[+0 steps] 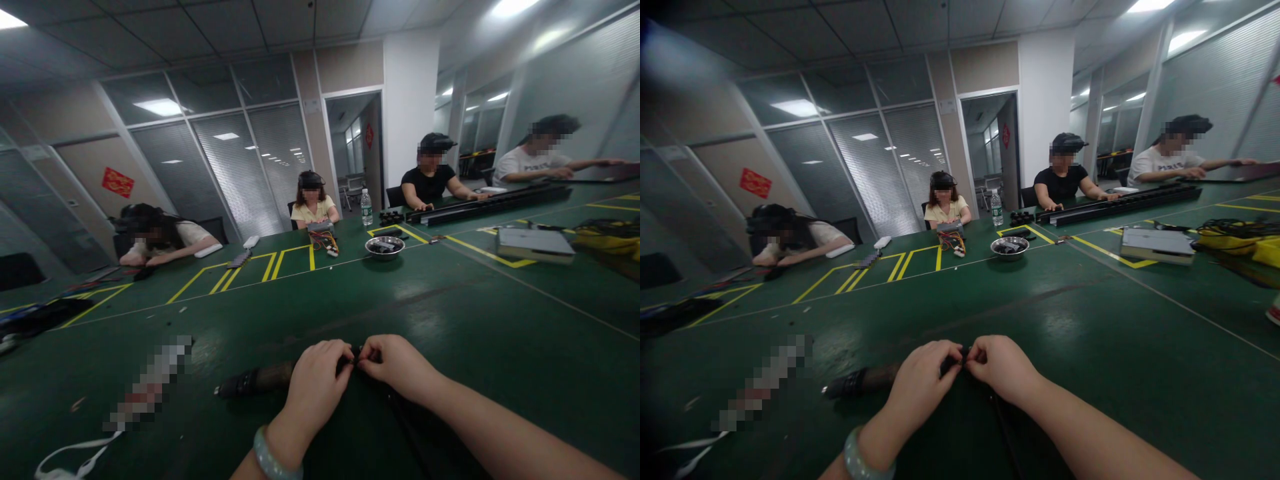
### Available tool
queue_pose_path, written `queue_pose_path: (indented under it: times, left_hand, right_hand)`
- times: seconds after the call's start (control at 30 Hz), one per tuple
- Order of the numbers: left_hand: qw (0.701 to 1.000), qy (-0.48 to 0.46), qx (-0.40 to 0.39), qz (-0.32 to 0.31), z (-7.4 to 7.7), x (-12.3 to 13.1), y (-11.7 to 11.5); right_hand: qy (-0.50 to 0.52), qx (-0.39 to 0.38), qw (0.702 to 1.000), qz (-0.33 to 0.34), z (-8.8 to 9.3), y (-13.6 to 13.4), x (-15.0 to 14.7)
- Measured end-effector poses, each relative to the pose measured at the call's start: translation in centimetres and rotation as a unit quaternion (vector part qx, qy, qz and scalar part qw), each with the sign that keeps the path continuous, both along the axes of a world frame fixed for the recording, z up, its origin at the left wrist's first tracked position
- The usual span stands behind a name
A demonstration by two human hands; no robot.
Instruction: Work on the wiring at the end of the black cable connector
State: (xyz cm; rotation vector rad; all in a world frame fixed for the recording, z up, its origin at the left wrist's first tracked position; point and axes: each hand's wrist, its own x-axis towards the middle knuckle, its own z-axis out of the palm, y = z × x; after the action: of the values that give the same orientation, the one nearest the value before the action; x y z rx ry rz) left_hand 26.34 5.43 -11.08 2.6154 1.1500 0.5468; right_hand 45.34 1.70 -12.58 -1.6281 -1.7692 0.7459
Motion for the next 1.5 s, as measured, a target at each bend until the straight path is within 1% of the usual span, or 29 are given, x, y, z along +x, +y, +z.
queue_pose_path:
  times: [0.23,0.33,0.5,0.67,0.77,0.97,1.2,1.5]
  left_hand:
    - [1.0,-0.006,0.001,0.001,0.08,0.04,0.12]
    - [1.0,-0.006,0.002,-0.005,-0.07,0.04,0.18]
    - [1.0,-0.002,0.004,-0.008,-0.12,0.04,0.19]
    - [1.0,0.001,0.002,0.009,0.15,0.07,-0.05]
    - [1.0,-0.003,0.0,0.015,0.06,0.04,-0.11]
    - [1.0,-0.026,0.009,0.006,-0.37,-0.03,-0.05]
    - [1.0,-0.028,0.005,0.004,-0.06,0.02,-0.23]
    - [1.0,-0.022,0.013,0.002,-0.19,0.05,-0.14]
  right_hand:
    - [0.028,0.004,0.999,0.019,-0.51,0.08,0.14]
    - [0.027,0.004,0.999,0.016,-0.69,0.19,0.14]
    - [0.014,0.014,1.0,0.007,-0.56,0.15,0.07]
    - [0.024,0.007,1.0,0.005,-0.43,0.05,0.08]
    - [0.025,0.003,1.0,0.007,-0.39,0.08,0.09]
    - [0.023,0.001,1.0,0.006,-0.57,0.23,0.11]
    - [0.024,-0.004,1.0,0.004,-0.41,0.15,0.11]
    - [0.015,0.005,1.0,0.002,-0.6,0.18,0.25]
